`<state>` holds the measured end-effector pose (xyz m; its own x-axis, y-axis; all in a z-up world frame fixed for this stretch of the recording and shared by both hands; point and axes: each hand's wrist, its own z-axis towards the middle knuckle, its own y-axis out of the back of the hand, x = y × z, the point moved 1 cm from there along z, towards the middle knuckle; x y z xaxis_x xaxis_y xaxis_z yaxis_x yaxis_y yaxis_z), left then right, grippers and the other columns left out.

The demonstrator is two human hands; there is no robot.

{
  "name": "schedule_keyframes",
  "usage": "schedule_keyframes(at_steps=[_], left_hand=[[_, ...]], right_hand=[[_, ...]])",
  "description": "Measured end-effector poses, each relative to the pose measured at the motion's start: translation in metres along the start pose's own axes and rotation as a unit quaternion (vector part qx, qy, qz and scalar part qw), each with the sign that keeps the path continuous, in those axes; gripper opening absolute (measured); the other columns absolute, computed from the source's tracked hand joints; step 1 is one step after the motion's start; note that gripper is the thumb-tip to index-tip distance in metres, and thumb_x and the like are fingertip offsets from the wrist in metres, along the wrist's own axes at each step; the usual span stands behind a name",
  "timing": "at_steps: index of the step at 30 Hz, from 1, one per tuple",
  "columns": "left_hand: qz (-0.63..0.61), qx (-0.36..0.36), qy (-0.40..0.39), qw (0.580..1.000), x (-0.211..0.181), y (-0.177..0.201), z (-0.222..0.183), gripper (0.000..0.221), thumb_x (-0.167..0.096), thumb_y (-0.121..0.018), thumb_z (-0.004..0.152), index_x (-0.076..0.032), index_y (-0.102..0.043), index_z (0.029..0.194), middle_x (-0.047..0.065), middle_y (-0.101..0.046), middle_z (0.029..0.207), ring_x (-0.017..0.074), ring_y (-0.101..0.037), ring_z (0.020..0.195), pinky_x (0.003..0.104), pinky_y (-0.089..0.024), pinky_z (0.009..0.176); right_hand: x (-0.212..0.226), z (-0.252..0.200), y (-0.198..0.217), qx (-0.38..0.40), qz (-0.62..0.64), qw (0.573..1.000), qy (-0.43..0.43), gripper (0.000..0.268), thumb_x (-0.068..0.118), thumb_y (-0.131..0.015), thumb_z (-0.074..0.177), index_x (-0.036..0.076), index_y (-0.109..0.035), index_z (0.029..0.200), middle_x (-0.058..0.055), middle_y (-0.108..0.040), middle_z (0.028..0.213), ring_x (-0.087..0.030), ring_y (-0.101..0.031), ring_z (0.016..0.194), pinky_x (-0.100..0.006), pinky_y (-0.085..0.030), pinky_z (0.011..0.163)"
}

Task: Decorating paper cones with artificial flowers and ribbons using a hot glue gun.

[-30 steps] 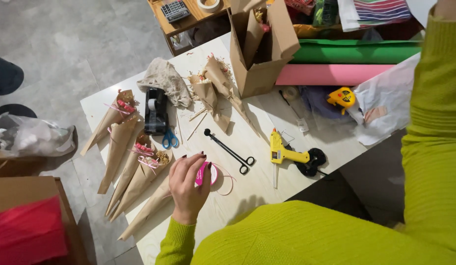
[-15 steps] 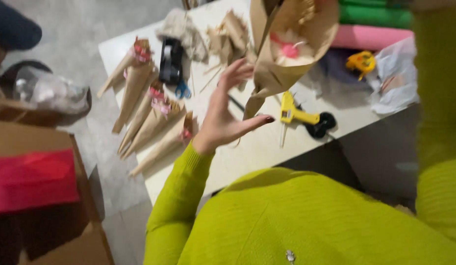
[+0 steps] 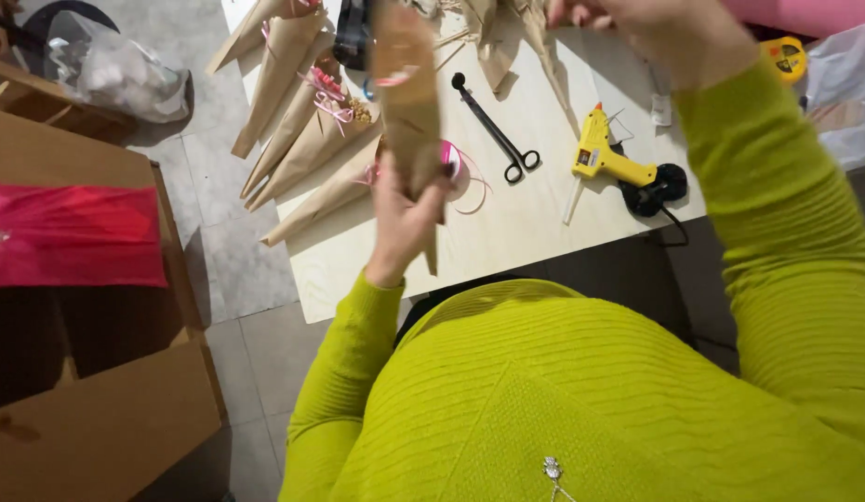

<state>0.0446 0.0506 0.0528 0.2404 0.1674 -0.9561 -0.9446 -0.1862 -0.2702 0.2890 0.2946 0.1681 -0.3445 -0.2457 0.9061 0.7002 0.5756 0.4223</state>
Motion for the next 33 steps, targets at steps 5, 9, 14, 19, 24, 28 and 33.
schedule_keyframes(at_steps=[5,9,14,19,24,28,33], left_hand=[[-0.029,-0.085,-0.093,0.992,0.018,0.009,0.017,0.032,-0.006,-0.066,0.108,-0.002,-0.048,0.134,0.007,-0.063,0.107,0.012,-0.064,0.086,0.026,-0.056,0.072],[-0.117,-0.095,-0.054,0.987,0.046,-0.015,0.047,0.03,-0.01,-0.064,0.104,-0.001,-0.048,0.128,0.01,-0.067,0.111,0.0152,-0.066,0.092,0.027,-0.056,0.08],[-0.078,-0.025,-0.134,0.988,0.077,-0.032,0.102,0.026,-0.008,-0.063,0.109,-0.002,-0.049,0.13,0.009,-0.067,0.111,0.0183,-0.067,0.104,0.029,-0.055,0.095],[0.18,0.037,-0.114,0.976,0.068,-0.041,0.167,0.048,-0.011,-0.082,0.083,0.0,-0.054,0.121,0.007,-0.067,0.094,0.0145,-0.064,0.079,0.03,-0.053,0.067],[0.259,0.049,-0.068,0.962,0.118,-0.031,0.224,0.043,-0.014,-0.09,0.076,0.0,-0.059,0.103,0.006,-0.069,0.079,0.0132,-0.067,0.07,0.029,-0.056,0.062],[0.269,0.02,-0.093,0.959,0.138,-0.033,0.237,0.042,-0.012,-0.095,0.072,-0.001,-0.059,0.09,0.006,-0.07,0.075,0.0114,-0.07,0.066,0.027,-0.059,0.06],[0.27,0.005,-0.089,0.959,0.138,-0.035,0.231,0.041,-0.012,-0.095,0.069,-0.002,-0.063,0.092,0.005,-0.07,0.074,0.0122,-0.069,0.063,0.027,-0.058,0.059]], right_hand=[[0.002,-0.046,-0.105,0.04,0.037,0.998,0.015,0.014,0.001,-0.065,0.098,0.004,-0.073,0.109,-0.007,-0.074,0.098,-0.011,-0.073,0.085,-0.025,-0.055,0.071],[0.004,-0.078,-0.173,0.063,-0.068,0.992,0.082,0.04,0.017,-0.084,0.077,0.002,-0.072,0.112,-0.007,-0.075,0.1,-0.01,-0.068,0.069,-0.026,-0.053,0.059],[-0.024,-0.069,-0.175,-0.124,-0.129,0.982,0.052,0.033,0.014,-0.084,0.075,-0.001,-0.074,0.104,-0.012,-0.073,0.084,-0.016,-0.066,0.058,-0.03,-0.053,0.058],[-0.079,-0.035,-0.15,-0.256,-0.18,0.947,0.065,0.022,0.01,-0.08,0.082,0.0,-0.074,0.1,-0.015,-0.074,0.085,-0.024,-0.072,0.067,-0.036,-0.057,0.064],[-0.109,-0.008,-0.147,-0.281,-0.268,0.921,0.024,0.024,0.009,-0.079,0.081,0.002,-0.073,0.103,-0.019,-0.073,0.086,-0.038,-0.071,0.079,-0.047,-0.056,0.072],[-0.129,0.005,-0.151,-0.265,-0.315,0.911,-0.018,0.03,0.006,-0.074,0.081,0.001,-0.071,0.111,-0.022,-0.071,0.091,-0.043,-0.069,0.085,-0.05,-0.055,0.075],[-0.087,-0.007,-0.132,-0.23,-0.345,0.909,-0.026,0.02,0.014,-0.079,0.081,0.003,-0.073,0.097,-0.02,-0.072,0.086,-0.04,-0.069,0.08,-0.049,-0.055,0.071]])
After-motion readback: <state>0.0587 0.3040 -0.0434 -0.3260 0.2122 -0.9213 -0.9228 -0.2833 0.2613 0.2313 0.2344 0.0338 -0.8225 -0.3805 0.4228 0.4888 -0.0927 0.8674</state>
